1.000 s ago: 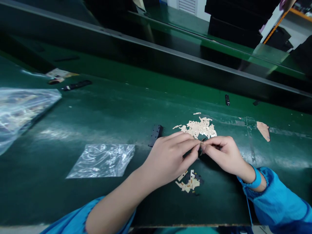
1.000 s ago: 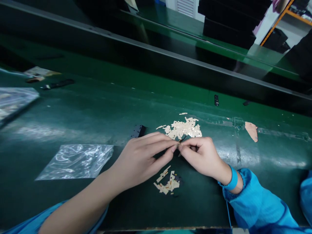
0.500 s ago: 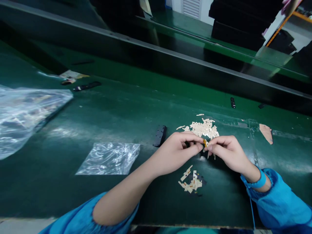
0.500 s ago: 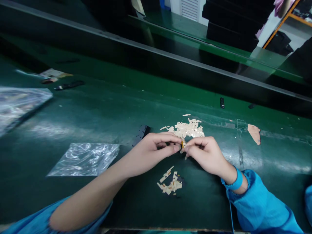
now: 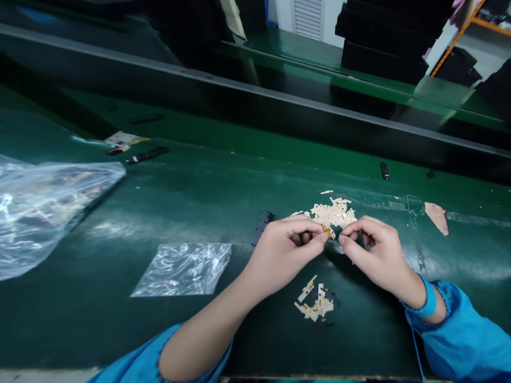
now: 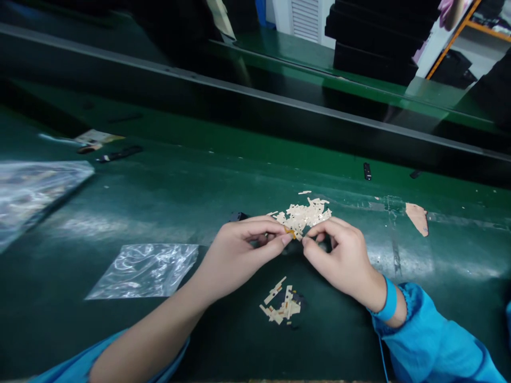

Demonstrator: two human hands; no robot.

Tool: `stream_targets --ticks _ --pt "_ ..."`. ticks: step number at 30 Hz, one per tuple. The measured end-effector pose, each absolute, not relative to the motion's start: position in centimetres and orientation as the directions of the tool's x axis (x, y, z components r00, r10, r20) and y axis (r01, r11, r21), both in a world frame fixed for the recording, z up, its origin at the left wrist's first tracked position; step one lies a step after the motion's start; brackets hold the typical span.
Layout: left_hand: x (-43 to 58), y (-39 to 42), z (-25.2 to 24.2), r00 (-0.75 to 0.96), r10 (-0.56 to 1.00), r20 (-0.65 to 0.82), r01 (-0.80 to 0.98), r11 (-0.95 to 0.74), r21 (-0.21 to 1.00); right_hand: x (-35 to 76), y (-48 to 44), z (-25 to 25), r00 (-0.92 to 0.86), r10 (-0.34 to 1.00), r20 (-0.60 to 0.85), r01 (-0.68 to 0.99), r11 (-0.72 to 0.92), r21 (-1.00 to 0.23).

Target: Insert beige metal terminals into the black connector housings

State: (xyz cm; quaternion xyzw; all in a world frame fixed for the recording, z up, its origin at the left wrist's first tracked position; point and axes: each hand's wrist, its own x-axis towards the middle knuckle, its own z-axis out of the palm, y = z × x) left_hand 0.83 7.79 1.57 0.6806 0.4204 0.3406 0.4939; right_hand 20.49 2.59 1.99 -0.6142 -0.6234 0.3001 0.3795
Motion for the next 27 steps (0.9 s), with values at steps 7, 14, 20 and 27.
stream_targets --ticks 7,14,20,27 --pt "0.88 7.06 0.77 0.526 0.796 0.3 0.297 -0.502 0.812 20.21 2.38 1.7 -0.069 0.994 0.08 0.512 0.104 -0.853" --pt "0.82 7.09 0.97 0.526 0.817 0.238 0.311 -0.445 0.84 20.22 2.36 1.35 -0.08 0.99 0.114 0.508 0.139 -0.85" --pt "0.84 6.96 1.16 0.523 0.831 0.191 0.305 -0.391 0.868 20.14 2.35 1.26 -0.106 0.989 0.107 0.516 0.146 -0.844" --pt "0.95 7.04 1.46 0.523 0.836 0.169 0.306 -0.369 0.878 20.19 2.46 1.27 -0.099 0.991 0.095 0.507 0.132 -0.852"
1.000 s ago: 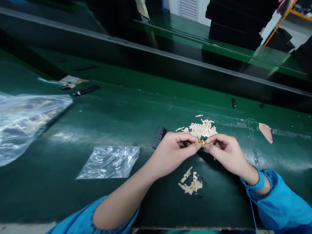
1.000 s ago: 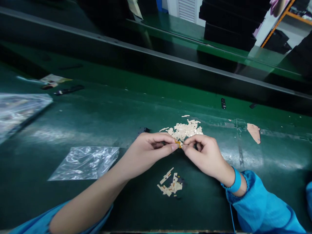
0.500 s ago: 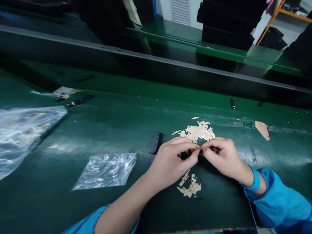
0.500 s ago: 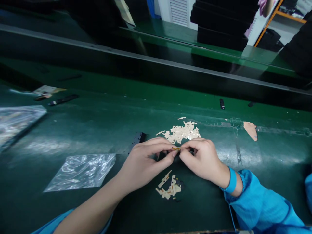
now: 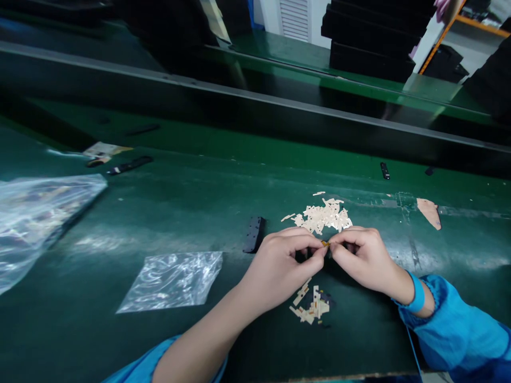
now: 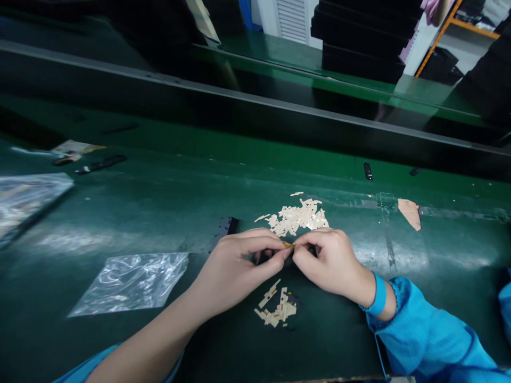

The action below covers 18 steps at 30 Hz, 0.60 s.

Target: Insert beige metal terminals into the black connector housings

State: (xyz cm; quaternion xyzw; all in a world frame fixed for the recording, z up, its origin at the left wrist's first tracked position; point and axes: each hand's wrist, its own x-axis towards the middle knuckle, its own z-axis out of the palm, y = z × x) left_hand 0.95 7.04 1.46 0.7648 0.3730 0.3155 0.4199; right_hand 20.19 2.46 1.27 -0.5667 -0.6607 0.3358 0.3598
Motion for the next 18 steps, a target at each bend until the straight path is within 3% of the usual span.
stream_targets --ticks 7,18 --pt "0.57 7.38 1.85 0.483 0.874 0.053 0.262 -0.202 0.944 20.31 2.64 1.81 -0.047 0.996 0.079 0.48 0.092 -0.872" --pt "0.51 7.25 2.01 0.537 0.842 0.055 0.287 -0.244 0.927 20.18 2.35 2.02 -0.176 0.977 0.117 0.513 0.192 -0.837"
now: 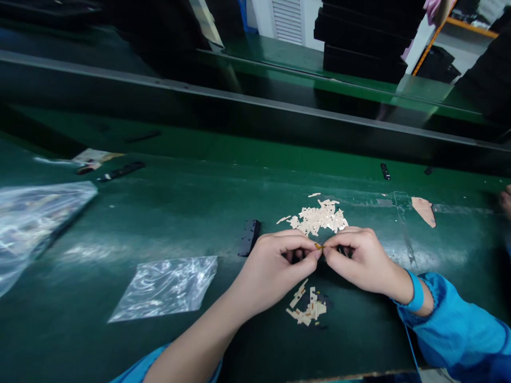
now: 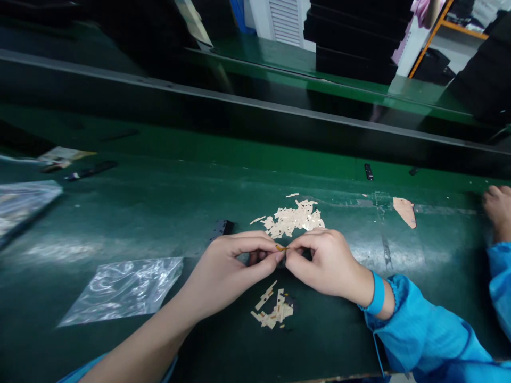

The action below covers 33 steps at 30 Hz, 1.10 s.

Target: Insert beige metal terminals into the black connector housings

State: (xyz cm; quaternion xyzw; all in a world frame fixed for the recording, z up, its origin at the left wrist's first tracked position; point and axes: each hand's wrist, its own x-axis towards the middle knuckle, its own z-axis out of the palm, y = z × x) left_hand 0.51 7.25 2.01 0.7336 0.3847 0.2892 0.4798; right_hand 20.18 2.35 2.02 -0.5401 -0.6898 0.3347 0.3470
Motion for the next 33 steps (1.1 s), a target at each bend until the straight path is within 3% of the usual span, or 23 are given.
stream_targets --ticks 7,13,17,19,22,25,28,33 --pt "0.7 7.2 1.8 0.577 0.814 0.062 0.301 -0.283 0.911 20.3 2.5 1.5 -0.188 0.978 0.096 0.516 0.181 -0.837" --pt "0.1 7.8 2.1 0.538 0.838 0.09 0.212 -0.238 0.948 20.9 3.3 0.7 -0.09 0.99 -0.107 0.384 -0.064 -0.921" --pt "-0.7 8.2 2.3 0.478 0.856 0.2 0.066 -0.262 0.963 21.6 4.0 0.3 -0.04 0.988 -0.146 0.57 -0.097 -0.816" --pt "-1.0 8.3 2.3 0.469 0.85 0.241 0.072 -0.309 0.948 21.7 4.2 0.5 -0.046 0.99 -0.131 0.576 -0.081 -0.813" --pt "-1.1 8.3 2.2 0.498 0.82 0.281 0.139 -0.396 0.908 21.6 4.3 1.0 -0.194 0.936 -0.294 0.223 -0.25 -0.942" --pt "-1.1 8.4 2.0 0.539 0.78 0.319 0.142 -0.457 0.878 21.2 4.2 1.3 -0.383 0.807 -0.449 -0.111 -0.523 -0.845" --pt "-1.1 8.5 1.8 0.542 0.775 0.326 0.126 -0.458 0.88 21.2 4.1 1.0 -0.39 0.789 -0.475 -0.218 -0.58 -0.785" --pt "-0.9 8.8 1.7 0.478 0.842 0.249 0.212 -0.385 0.898 21.3 4.4 0.3 -0.29 0.846 -0.448 -0.212 -0.514 -0.831"
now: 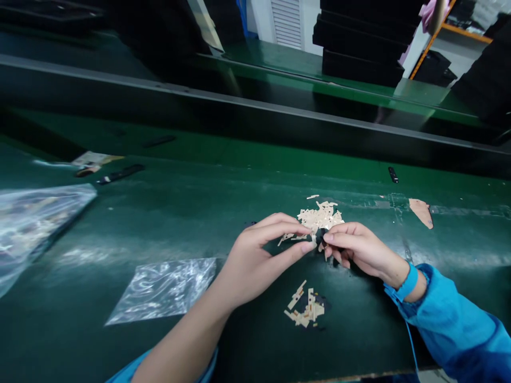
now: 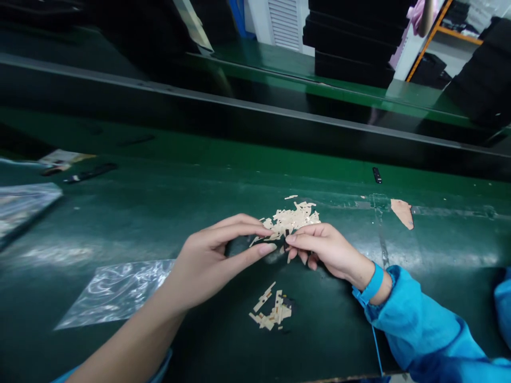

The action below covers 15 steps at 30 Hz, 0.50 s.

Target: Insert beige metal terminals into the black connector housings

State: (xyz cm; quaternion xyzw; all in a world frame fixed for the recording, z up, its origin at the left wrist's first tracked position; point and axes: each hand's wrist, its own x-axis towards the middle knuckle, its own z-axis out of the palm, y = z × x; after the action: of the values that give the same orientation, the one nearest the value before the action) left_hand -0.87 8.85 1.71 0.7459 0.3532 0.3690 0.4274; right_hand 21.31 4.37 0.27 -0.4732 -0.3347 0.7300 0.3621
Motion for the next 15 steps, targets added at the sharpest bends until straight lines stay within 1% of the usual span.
stream_targets --ticks 3,7,9,12,15 --pt "-0.7 9.0 1.8 0.456 0.87 0.185 0.254 -0.327 0.91 21.1 4.2 0.6 -0.246 0.892 -0.38 -0.172 -0.425 -0.889" --pt "-0.3 8.6 2.0 0.517 0.851 0.092 0.247 -0.251 0.936 20.7 3.7 1.2 -0.15 0.954 -0.26 -0.047 -0.27 -0.962" --pt "0.0 8.3 1.9 0.518 0.852 0.077 0.24 -0.231 0.943 20.4 3.4 1.3 -0.118 0.975 -0.187 0.022 -0.186 -0.982" --pt "0.4 7.9 1.4 0.472 0.875 0.107 0.226 -0.237 0.945 20.2 3.1 1.1 -0.095 0.992 -0.084 0.1 -0.075 -0.992" --pt "0.5 7.8 0.8 0.444 0.874 0.196 0.208 -0.313 0.927 20.1 2.9 0.9 -0.101 0.994 -0.04 0.198 -0.019 -0.98"
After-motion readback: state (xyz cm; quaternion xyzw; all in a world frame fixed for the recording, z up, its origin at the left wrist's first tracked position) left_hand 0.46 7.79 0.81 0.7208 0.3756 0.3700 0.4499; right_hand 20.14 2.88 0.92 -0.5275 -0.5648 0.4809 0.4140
